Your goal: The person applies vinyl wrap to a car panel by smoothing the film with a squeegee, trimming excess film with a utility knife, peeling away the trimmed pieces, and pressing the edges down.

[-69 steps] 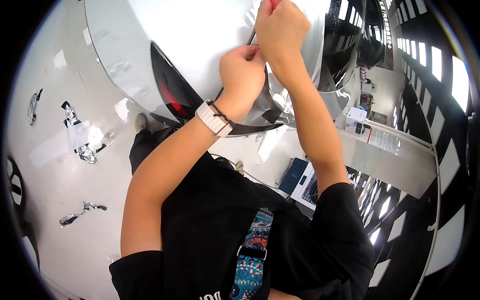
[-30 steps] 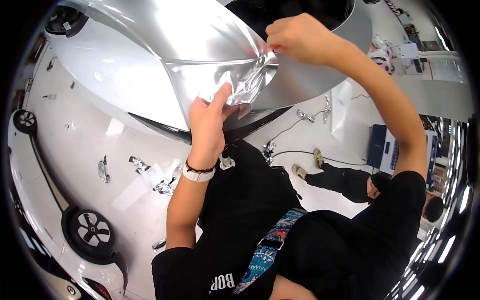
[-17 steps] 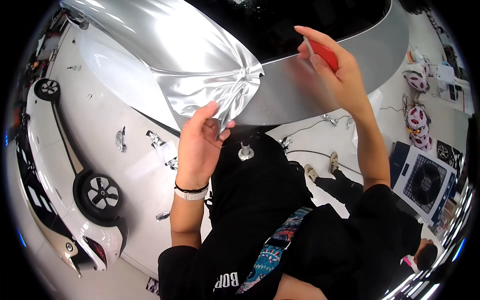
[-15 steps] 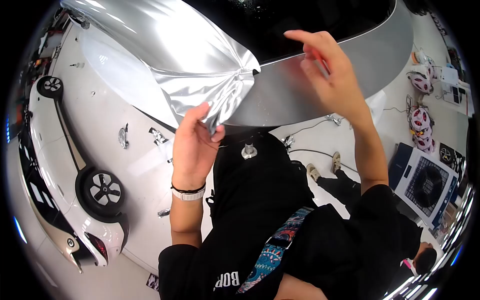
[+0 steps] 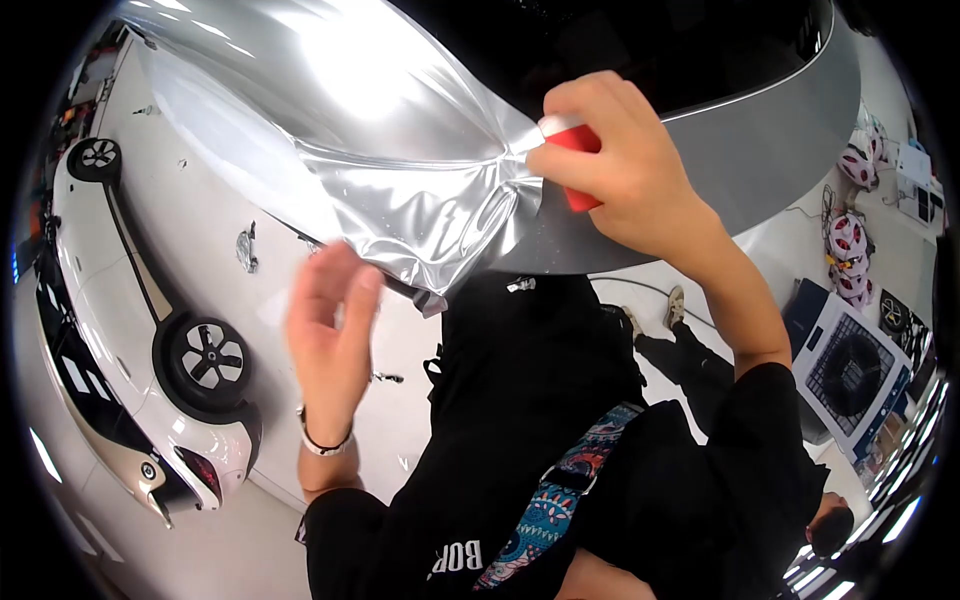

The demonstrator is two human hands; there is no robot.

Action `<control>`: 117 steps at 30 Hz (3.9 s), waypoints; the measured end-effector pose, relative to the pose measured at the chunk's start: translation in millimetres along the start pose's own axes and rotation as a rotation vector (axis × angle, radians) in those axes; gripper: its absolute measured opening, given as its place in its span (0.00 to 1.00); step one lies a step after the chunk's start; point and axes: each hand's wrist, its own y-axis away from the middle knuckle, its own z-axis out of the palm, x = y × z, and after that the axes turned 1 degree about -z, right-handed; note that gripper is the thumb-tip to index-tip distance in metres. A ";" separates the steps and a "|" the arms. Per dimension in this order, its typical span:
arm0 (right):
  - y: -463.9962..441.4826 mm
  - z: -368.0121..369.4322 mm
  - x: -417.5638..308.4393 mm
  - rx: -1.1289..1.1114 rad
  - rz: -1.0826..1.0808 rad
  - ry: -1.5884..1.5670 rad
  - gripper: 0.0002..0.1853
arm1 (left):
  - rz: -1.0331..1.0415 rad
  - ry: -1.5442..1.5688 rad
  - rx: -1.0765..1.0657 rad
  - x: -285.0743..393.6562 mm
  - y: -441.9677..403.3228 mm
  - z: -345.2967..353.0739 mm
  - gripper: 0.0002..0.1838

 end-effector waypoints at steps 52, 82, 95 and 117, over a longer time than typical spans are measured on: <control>-107.7 -31.6 -28.3 -0.641 -0.138 0.056 0.14 | 1.099 -0.612 0.101 -0.3 -6.1 80.4 0.23; -93.7 -55.3 9.1 -0.775 -0.209 -0.070 0.12 | 1.120 -0.576 0.107 -2.7 -17.0 88.3 0.15; -88.3 -49.2 2.2 -0.752 -0.205 -0.064 0.10 | 1.036 -0.615 0.018 11.6 -13.7 85.3 0.15; -61.3 -99.4 59.1 -0.138 0.031 -0.131 0.12 | 0.998 -0.605 -0.390 37.6 -61.6 66.6 0.18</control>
